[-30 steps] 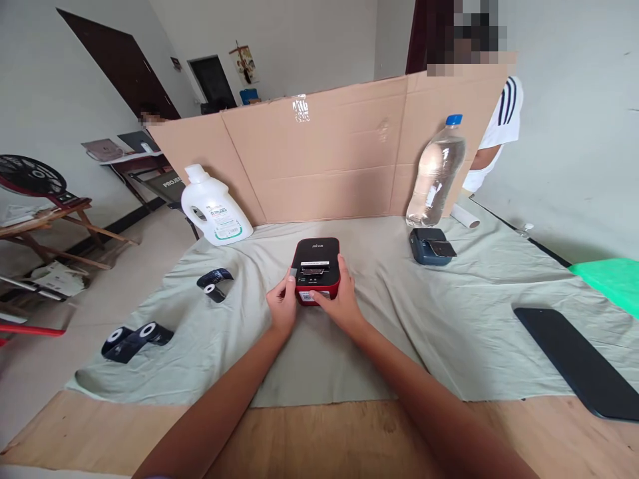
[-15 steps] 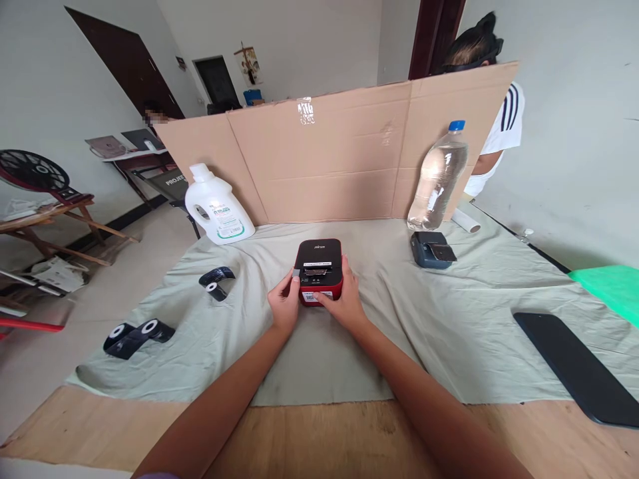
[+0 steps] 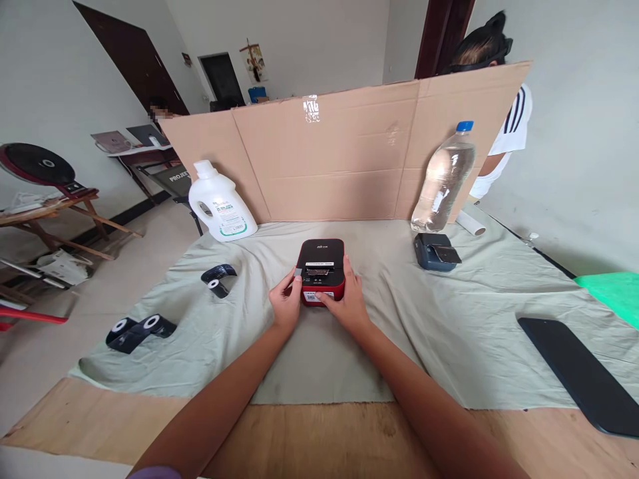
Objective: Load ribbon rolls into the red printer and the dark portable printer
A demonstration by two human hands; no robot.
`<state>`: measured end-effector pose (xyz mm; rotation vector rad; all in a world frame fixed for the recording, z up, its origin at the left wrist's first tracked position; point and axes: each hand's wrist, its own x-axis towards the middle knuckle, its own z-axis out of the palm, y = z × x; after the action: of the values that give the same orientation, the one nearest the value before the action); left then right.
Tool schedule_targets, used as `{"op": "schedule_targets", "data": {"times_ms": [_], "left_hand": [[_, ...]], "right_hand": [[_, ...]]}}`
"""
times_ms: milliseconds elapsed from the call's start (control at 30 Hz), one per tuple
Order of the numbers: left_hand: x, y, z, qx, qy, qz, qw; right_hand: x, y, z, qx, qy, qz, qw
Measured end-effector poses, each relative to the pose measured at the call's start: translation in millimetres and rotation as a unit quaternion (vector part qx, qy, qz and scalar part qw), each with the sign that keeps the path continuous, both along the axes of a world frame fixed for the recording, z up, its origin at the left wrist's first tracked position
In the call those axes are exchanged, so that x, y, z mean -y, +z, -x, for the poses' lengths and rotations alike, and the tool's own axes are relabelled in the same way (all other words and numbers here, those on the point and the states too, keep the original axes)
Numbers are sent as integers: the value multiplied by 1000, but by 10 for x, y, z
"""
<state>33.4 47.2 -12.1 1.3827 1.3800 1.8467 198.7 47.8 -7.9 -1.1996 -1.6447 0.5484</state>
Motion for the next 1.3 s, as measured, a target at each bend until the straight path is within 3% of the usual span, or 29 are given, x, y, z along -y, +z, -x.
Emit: {"op": "schedule_targets", "data": {"times_ms": [167, 400, 933, 1300], "left_hand": [[3, 24, -15, 21, -8, -3, 1000], [-17, 46, 7, -37, 5, -41, 998], [-221, 75, 110, 4, -95, -66, 993], [-175, 4, 114, -30, -72, -78, 994]], "right_hand": [[-18, -18, 3, -2, 3, -9, 1000], [-24, -8, 13, -15, -2, 5, 1000], [-29, -31, 1, -18, 4, 9, 1000], [-49, -39, -6, -17, 2, 11, 1000]]}}
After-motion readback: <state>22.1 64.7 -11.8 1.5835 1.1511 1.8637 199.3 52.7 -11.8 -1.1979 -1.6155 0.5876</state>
